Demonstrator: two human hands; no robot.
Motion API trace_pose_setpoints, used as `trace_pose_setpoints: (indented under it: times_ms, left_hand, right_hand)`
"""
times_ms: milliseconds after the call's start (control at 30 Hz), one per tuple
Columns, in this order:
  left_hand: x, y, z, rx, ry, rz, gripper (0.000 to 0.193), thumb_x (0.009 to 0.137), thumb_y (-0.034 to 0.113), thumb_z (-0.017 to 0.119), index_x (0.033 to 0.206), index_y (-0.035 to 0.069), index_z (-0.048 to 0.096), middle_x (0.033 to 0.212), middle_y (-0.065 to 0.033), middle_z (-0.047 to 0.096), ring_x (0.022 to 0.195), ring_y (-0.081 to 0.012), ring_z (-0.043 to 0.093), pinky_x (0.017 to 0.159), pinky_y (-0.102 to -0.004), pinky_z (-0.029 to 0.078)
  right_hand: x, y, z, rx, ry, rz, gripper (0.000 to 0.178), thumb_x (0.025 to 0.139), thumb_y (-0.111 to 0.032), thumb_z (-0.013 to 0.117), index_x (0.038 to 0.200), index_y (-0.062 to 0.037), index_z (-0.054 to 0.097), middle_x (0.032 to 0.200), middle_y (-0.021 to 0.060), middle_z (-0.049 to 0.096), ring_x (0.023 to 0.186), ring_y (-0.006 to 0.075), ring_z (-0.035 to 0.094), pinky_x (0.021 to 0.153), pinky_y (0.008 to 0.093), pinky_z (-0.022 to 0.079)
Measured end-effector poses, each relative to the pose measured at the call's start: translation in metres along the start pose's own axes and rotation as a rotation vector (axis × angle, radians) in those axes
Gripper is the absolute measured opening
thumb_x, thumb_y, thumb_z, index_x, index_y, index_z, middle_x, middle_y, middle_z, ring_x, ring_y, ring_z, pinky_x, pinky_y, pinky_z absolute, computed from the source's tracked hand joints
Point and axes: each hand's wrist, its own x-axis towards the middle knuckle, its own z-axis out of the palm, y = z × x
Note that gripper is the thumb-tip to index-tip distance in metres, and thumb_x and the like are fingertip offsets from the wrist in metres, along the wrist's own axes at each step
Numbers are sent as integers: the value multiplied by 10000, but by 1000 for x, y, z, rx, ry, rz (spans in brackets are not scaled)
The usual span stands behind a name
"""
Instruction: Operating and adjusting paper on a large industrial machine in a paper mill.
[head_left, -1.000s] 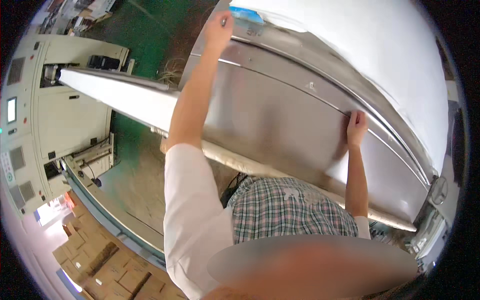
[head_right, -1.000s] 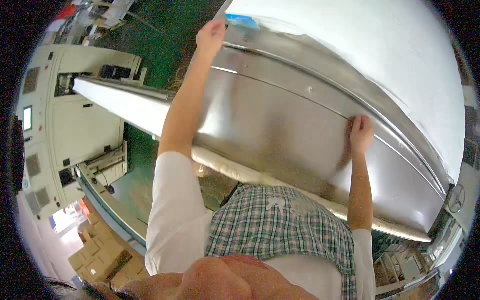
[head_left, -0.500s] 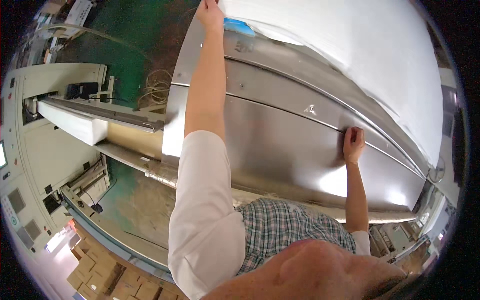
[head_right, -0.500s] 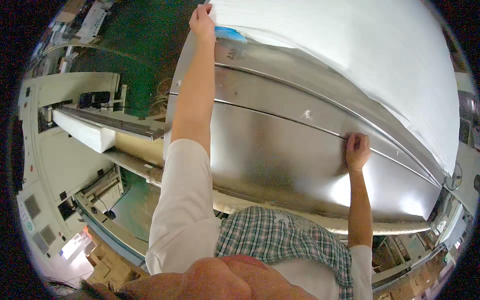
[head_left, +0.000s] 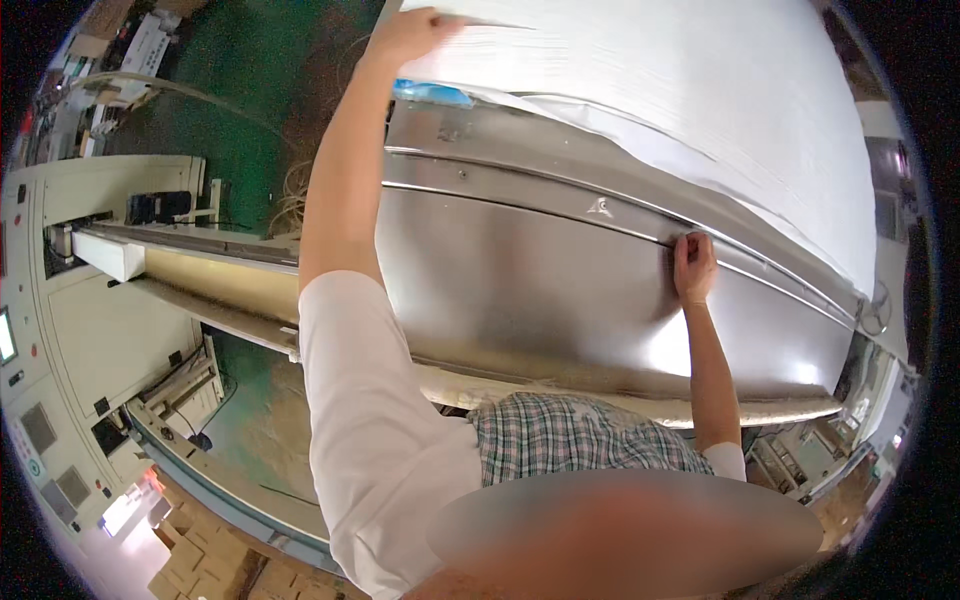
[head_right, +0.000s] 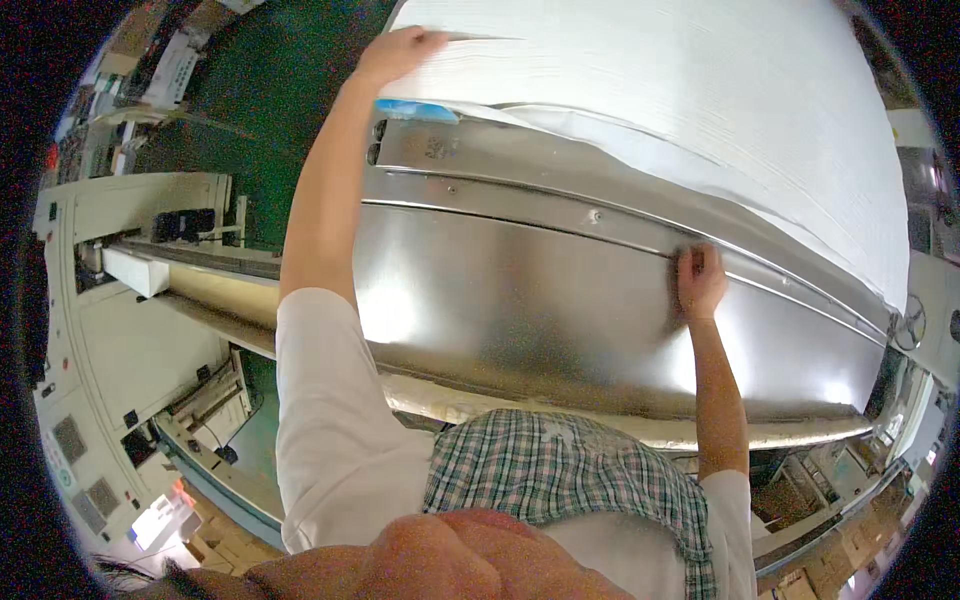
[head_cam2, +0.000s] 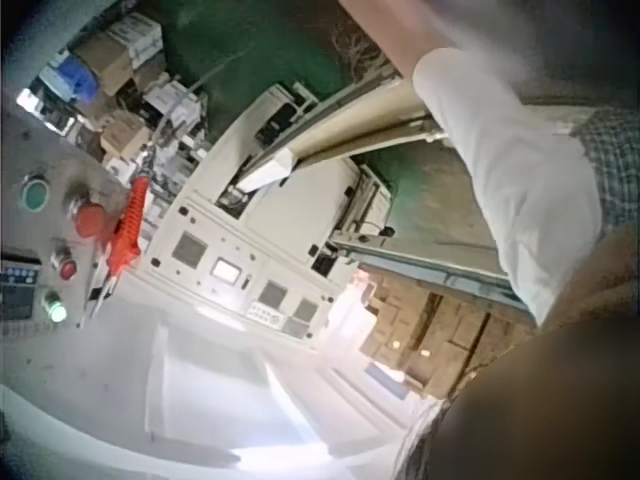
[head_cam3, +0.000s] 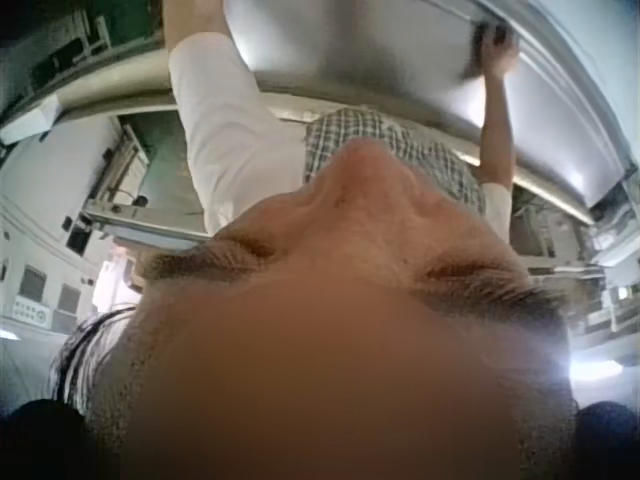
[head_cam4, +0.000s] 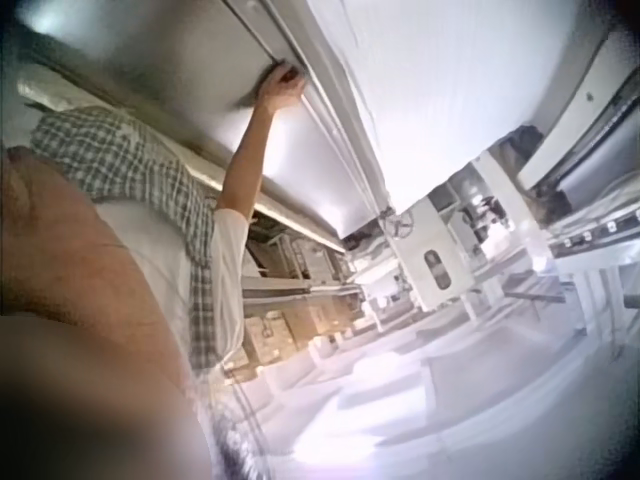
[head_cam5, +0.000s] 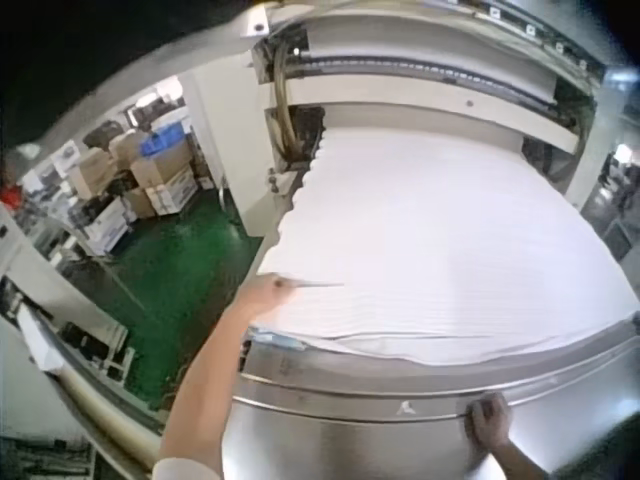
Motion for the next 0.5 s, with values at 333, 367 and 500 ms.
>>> trace_pose_setpoints:
  times_ms: [333, 367, 500]
  left_hand:
    - [3, 149, 78, 311, -214, 369, 948, 486, 656, 649, 1243, 135, 418, 1182, -117, 508, 1095, -308, 469, 908, -603, 274]
    - [0, 150, 76, 404, -216, 346, 962, 463, 619, 688, 1250, 143, 405, 1196, -106, 498, 1103, -305, 461, 884, -647, 260]
    - [-36, 171, 53, 414, -223, 230, 846, 511, 547, 708, 1230, 199, 429, 1261, -66, 438, 1150, -261, 413, 880, -646, 256]
  right_hand:
    - [54, -30, -10, 329, -337, 72, 153, 828, -158, 543, 868, -12, 562, 732, 84, 580, 667, 175, 555, 622, 273, 439]
    - [69, -53, -15, 313, -291, -39, 146, 831, -142, 536, 898, -17, 572, 768, 92, 589, 693, 176, 564, 643, 267, 445]
    - [126, -148, 1, 314, -191, -520, 283, 845, -160, 492, 1107, -60, 529, 1029, 142, 565, 932, 277, 547, 818, 339, 423]
